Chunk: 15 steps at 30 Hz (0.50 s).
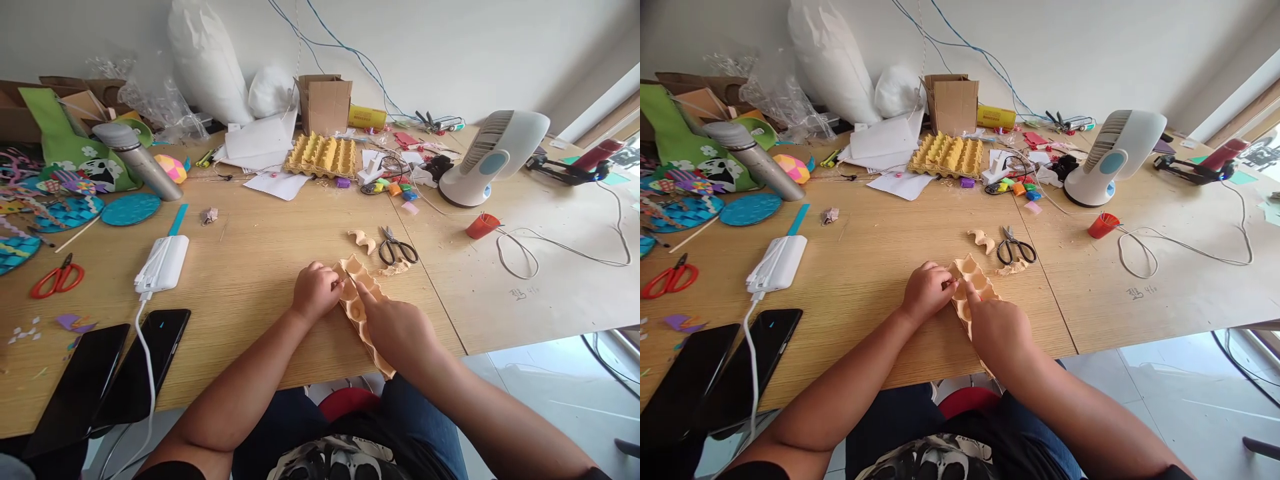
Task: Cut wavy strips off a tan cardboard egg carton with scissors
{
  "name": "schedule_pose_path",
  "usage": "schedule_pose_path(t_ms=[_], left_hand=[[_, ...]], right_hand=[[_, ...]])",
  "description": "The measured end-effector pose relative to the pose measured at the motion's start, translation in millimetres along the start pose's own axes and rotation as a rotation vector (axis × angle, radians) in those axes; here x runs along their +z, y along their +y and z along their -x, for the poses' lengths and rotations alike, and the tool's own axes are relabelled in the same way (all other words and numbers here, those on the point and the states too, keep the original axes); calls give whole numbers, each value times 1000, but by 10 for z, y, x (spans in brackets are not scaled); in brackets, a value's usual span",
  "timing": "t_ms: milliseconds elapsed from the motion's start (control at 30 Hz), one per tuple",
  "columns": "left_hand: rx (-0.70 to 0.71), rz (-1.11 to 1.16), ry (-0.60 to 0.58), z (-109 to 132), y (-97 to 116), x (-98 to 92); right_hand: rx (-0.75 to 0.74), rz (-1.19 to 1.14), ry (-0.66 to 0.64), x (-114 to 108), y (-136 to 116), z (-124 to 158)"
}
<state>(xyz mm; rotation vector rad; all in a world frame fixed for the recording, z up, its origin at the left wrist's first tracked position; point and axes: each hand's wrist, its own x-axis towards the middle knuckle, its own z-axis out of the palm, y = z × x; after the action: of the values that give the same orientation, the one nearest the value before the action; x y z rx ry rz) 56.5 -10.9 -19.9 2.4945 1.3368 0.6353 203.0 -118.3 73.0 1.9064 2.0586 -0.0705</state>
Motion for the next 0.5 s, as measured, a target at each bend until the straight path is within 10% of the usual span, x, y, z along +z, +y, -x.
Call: schedule_pose_path(t_ms=[500], left_hand=[[-2,21,10,0,16,19]], right_hand=[[-12,31,-37,-49,37,52]])
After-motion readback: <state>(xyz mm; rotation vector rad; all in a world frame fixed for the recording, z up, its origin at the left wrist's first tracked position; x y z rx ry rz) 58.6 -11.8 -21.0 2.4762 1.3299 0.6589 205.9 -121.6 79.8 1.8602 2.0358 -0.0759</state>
